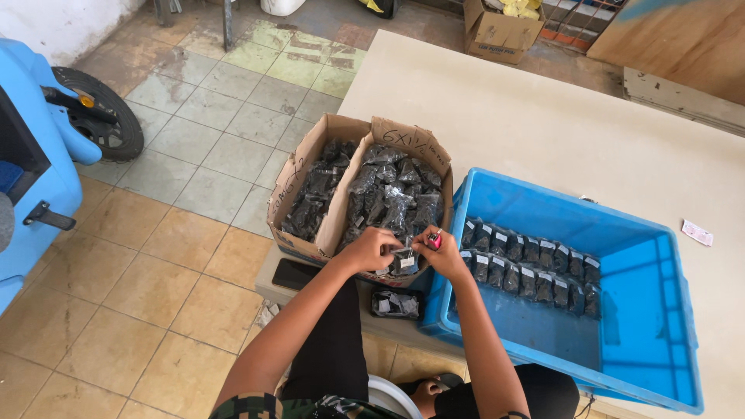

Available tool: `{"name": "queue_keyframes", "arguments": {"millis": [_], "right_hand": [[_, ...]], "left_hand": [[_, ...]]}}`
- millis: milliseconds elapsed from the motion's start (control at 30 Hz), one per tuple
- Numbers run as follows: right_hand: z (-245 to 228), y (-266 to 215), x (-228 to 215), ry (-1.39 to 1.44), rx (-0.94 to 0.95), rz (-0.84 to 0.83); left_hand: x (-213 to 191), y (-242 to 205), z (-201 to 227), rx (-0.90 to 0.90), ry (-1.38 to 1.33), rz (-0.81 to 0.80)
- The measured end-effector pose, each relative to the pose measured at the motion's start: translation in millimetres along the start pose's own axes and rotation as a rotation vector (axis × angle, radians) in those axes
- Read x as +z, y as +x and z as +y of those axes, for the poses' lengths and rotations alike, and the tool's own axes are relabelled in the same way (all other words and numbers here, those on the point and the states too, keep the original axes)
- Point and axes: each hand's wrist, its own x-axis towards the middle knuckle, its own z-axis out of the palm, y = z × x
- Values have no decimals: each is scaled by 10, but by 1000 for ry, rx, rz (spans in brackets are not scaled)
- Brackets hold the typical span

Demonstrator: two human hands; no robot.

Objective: The person repeatedly picks small plastic-wrapped packages from a cardboard box, applies a white label to each one using a handheld applicator, and places the labeled packages into a blue plastic bin. The process is repeated for multiple items.

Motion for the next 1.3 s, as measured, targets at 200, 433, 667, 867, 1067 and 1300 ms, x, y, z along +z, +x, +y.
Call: {"name": "queue_keyframes", "arguments": {"millis": [200, 433, 667, 867, 1067, 1300], "right_hand": [[51, -3, -36, 22, -6, -4], [65, -49, -66, 3, -18, -3], [123, -50, 8, -24, -15, 2], [12, -61, 1, -53, -23, -1], [-60, 8, 11, -50, -38, 20], [-103, 184, 15, 14, -81, 150]], "left_hand": [[-93, 11, 69, 32, 173, -77], [-12, 3, -2, -7, 67, 6], [110, 79, -235, -198, -37, -31], [10, 76, -15, -228, 13, -105], [22, 226, -222, -309, 90, -127], [-131, 283, -96, -480, -462, 2]]}}
